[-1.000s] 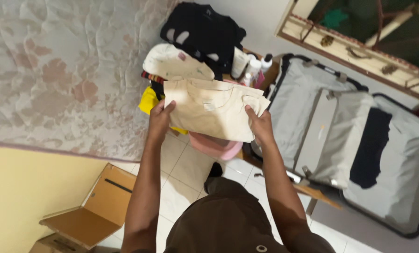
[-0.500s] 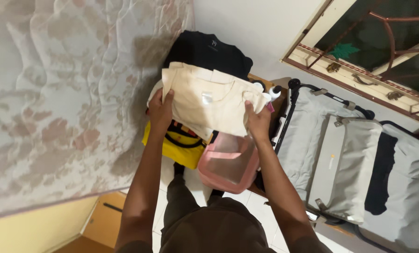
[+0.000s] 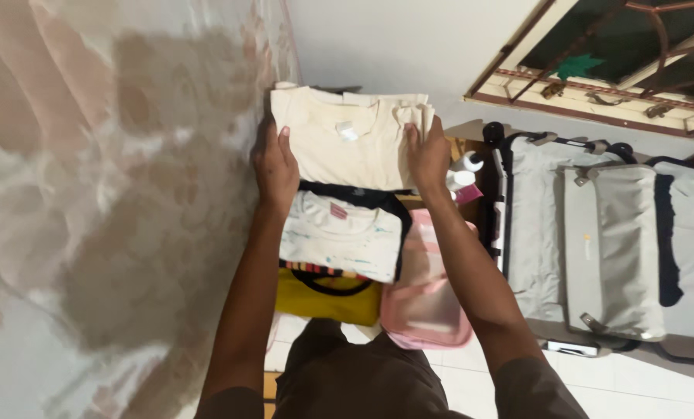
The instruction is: The person removes folded clothes from an open suitcase and places them on a nearby bed. They then close the suitcase, secure the internal straps, and zip it shut.
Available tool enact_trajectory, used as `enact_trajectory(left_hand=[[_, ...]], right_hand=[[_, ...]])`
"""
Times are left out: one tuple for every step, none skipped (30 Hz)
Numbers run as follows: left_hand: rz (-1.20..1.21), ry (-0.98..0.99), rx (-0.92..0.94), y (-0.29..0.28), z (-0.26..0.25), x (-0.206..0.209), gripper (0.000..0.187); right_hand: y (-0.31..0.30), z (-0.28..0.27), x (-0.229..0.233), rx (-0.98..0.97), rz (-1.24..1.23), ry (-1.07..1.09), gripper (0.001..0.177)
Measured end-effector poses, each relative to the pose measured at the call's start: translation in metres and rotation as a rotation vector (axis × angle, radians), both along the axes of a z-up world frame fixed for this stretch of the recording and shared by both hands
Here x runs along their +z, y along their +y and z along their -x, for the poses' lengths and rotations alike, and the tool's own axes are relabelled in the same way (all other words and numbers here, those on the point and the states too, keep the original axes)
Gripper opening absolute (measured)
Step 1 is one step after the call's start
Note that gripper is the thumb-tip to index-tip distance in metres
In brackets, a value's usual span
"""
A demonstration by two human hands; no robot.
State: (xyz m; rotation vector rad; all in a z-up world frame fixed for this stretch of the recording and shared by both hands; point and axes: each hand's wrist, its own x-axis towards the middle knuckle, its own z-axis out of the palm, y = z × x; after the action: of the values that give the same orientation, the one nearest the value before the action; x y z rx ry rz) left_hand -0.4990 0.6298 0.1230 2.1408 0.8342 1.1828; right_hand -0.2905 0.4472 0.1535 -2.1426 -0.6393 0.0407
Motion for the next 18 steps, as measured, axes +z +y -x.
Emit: enact_trajectory(left_hand=[[0.028,0.077,0.016,0.007,-0.003,0.003,0.029],[0.058,0.152,0.033,0.012,-0.006,0.005,0.031],[0.081,0.158,0.017,0.018,-0.010,0.006,0.037],[0.111,0.168,0.002,0.018,-0.012,0.004,0.043],[0.140,0.177,-0.013,0.017,-0.014,0.003,0.049],[0.038,0.153,-0.011,0.015,-0.016,0.001,0.053],[-0.064,0.128,-0.009,0.010,-0.015,-0.001,0.057],[-0.165,0.102,-0.007,0.003,-0.015,-0.005,0.061],[-0.206,0.185,-0.021,-0.004,-0.018,-0.009,0.059],[-0.249,0.267,-0.037,-0.009,-0.021,-0.013,0.058],[-0.293,0.348,-0.051,-0.013,-0.024,-0.018,0.056],[-0.271,0.348,-0.082,-0.013,-0.027,-0.022,0.056],[-0.249,0.349,-0.113,-0.012,-0.031,-0.027,0.055],[-0.224,0.354,-0.143,-0.012,-0.032,-0.033,0.055],[-0.194,0.358,-0.150,-0.011,-0.031,-0.038,0.057],[-0.170,0.357,-0.158,-0.006,-0.034,-0.041,0.058],[-0.146,0.356,-0.166,0.000,-0.036,-0.044,0.060],[-0.139,0.333,-0.179,0.002,-0.036,-0.048,0.060]], right_hand=[[0.006,0.000,0.000,0.004,0.012,0.002,0.042],[0.009,0.000,-0.002,0.008,0.026,0.003,0.042],[0.012,0.000,-0.005,0.013,0.041,0.004,0.043],[0.014,0.003,-0.010,-0.012,0.060,-0.013,0.049],[0.017,0.007,-0.016,-0.037,0.080,-0.030,0.056],[0.020,0.010,-0.021,-0.064,0.096,-0.052,0.064],[0.020,0.013,-0.026,-0.070,0.068,-0.228,0.067],[0.018,0.018,-0.031,-0.074,0.042,-0.403,0.071],[0.016,0.023,-0.036,-0.075,0.016,-0.579,0.075],[0.017,0.031,-0.042,-0.022,0.043,-0.545,0.073],[0.019,0.040,-0.047,0.030,0.069,-0.509,0.072],[0.022,0.045,-0.051,0.079,0.092,-0.476,0.070],[0.027,0.048,-0.055,0.109,0.151,-0.438,0.070],[0.031,0.053,-0.059,0.141,0.211,-0.396,0.069],[0.035,0.058,-0.062,0.173,0.270,-0.353,0.069],[0.039,0.059,-0.064,0.165,0.294,-0.320,0.073],[0.044,0.059,-0.065,0.157,0.317,-0.287,0.077],[0.047,0.061,-0.066,0.153,0.345,-0.248,0.080]])
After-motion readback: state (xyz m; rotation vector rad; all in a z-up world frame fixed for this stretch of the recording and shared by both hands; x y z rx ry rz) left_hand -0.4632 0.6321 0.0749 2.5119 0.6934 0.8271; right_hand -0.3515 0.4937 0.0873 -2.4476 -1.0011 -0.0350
